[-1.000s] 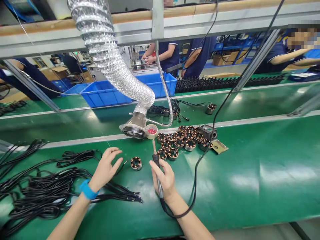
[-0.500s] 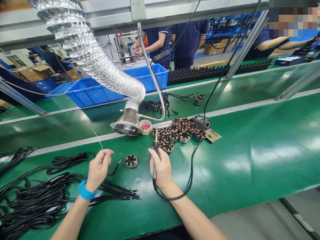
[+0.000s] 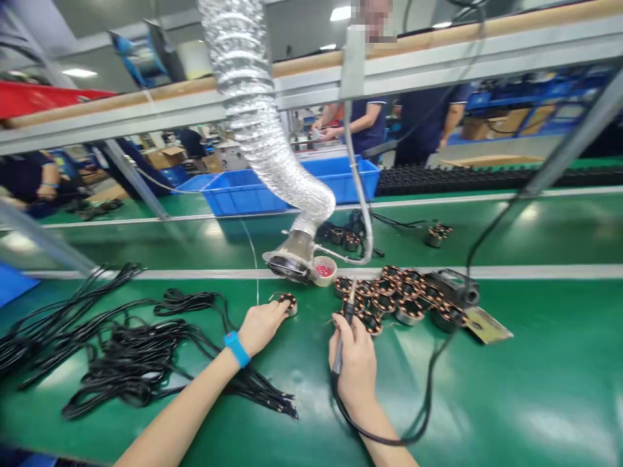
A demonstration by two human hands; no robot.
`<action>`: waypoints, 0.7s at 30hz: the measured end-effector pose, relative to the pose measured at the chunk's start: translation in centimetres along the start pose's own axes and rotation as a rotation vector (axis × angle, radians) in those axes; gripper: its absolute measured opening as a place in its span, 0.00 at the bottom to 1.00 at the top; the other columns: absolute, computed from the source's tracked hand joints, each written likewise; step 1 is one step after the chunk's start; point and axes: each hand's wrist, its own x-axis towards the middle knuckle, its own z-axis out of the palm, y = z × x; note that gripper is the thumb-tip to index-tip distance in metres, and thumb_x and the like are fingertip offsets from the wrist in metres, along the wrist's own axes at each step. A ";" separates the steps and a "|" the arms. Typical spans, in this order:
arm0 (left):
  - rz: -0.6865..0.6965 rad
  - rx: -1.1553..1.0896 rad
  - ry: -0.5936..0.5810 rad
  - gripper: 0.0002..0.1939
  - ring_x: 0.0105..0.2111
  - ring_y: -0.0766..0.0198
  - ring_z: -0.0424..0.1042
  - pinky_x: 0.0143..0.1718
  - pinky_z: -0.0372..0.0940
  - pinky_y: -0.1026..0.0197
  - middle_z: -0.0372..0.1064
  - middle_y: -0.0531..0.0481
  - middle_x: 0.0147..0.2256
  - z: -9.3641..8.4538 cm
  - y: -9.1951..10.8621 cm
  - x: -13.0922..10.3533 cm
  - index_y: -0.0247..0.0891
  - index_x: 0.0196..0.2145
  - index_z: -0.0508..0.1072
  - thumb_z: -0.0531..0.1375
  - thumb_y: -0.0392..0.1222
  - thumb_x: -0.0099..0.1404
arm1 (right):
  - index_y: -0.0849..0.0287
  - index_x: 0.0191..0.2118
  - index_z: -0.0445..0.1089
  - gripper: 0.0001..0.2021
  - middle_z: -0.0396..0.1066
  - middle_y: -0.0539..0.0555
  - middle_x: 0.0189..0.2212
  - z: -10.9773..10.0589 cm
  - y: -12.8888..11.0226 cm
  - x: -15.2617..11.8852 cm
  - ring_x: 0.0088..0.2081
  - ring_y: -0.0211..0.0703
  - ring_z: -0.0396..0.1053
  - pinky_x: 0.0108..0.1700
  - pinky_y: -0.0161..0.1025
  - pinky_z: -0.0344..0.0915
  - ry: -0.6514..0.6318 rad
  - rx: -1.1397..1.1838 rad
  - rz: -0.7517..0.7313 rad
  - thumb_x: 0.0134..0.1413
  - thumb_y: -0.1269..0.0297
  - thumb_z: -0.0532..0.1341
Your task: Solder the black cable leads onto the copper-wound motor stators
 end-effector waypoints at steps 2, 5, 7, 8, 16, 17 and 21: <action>-0.072 -0.023 0.007 0.16 0.35 0.61 0.75 0.33 0.66 0.63 0.74 0.46 0.38 -0.7 0.1 -0.1 0.39 0.56 0.65 0.47 0.39 0.74 | 0.60 0.54 0.65 0.15 0.65 0.64 0.48 0.1 0.2 0.1 0.49 0.57 0.67 0.48 0.55 0.69 -0.021 0.016 -0.009 0.64 0.66 0.52; -0.117 -0.156 -0.007 0.15 0.36 0.61 0.76 0.37 0.66 0.63 0.75 0.47 0.37 -1.1 0.8 -1.5 0.41 0.50 0.70 0.46 0.39 0.74 | 0.60 0.53 0.66 0.15 0.64 0.64 0.47 0.3 0.5 0.1 0.46 0.56 0.68 0.47 0.54 0.68 -0.024 0.083 -0.018 0.64 0.64 0.52; -0.140 -0.294 -0.027 0.15 0.37 0.61 0.76 0.39 0.67 0.63 0.76 0.49 0.37 -0.9 1.3 -2.5 0.43 0.47 0.72 0.47 0.40 0.73 | 0.59 0.53 0.66 0.15 0.64 0.63 0.46 0.5 0.2 0.0 0.46 0.55 0.68 0.46 0.54 0.69 -0.027 0.134 -0.018 0.64 0.64 0.53; -0.158 -0.375 -0.029 0.15 0.37 0.61 0.76 0.40 0.66 0.63 0.77 0.50 0.37 -0.7 1.4 -2.9 0.43 0.46 0.72 0.47 0.41 0.73 | 0.58 0.53 0.65 0.14 0.64 0.62 0.46 0.6 -0.1 -0.2 0.46 0.55 0.68 0.47 0.53 0.69 -0.035 0.162 -0.017 0.64 0.64 0.53; -0.363 -0.944 -0.029 0.18 0.34 0.61 0.73 0.37 0.63 0.64 0.78 0.48 0.35 0.3 0.4 -3.0 0.37 0.37 0.79 0.53 0.49 0.69 | 0.50 0.57 0.61 0.19 0.61 0.59 0.52 1.7 -5.1 -2.3 0.53 0.47 0.68 0.52 0.46 0.69 -0.219 0.480 -0.064 0.64 0.73 0.53; -0.363 -0.979 -0.056 0.18 0.33 0.61 0.73 0.36 0.63 0.64 0.78 0.48 0.34 0.3 0.1 -2.9 0.36 0.37 0.79 0.54 0.50 0.68 | 0.49 0.59 0.59 0.20 0.60 0.59 0.53 1.8 -5.4 -2.3 0.54 0.47 0.67 0.53 0.46 0.69 -0.255 0.509 -0.094 0.64 0.73 0.52; -0.343 -1.046 -0.201 0.21 0.29 0.63 0.69 0.32 0.60 0.64 0.75 0.48 0.29 0.4 -0.9 -3.1 0.33 0.32 0.78 0.56 0.54 0.65 | 0.47 0.61 0.56 0.23 0.61 0.58 0.54 1.1 -5.2 -1.5 0.55 0.47 0.65 0.55 0.48 0.68 -0.347 0.512 -0.144 0.64 0.74 0.54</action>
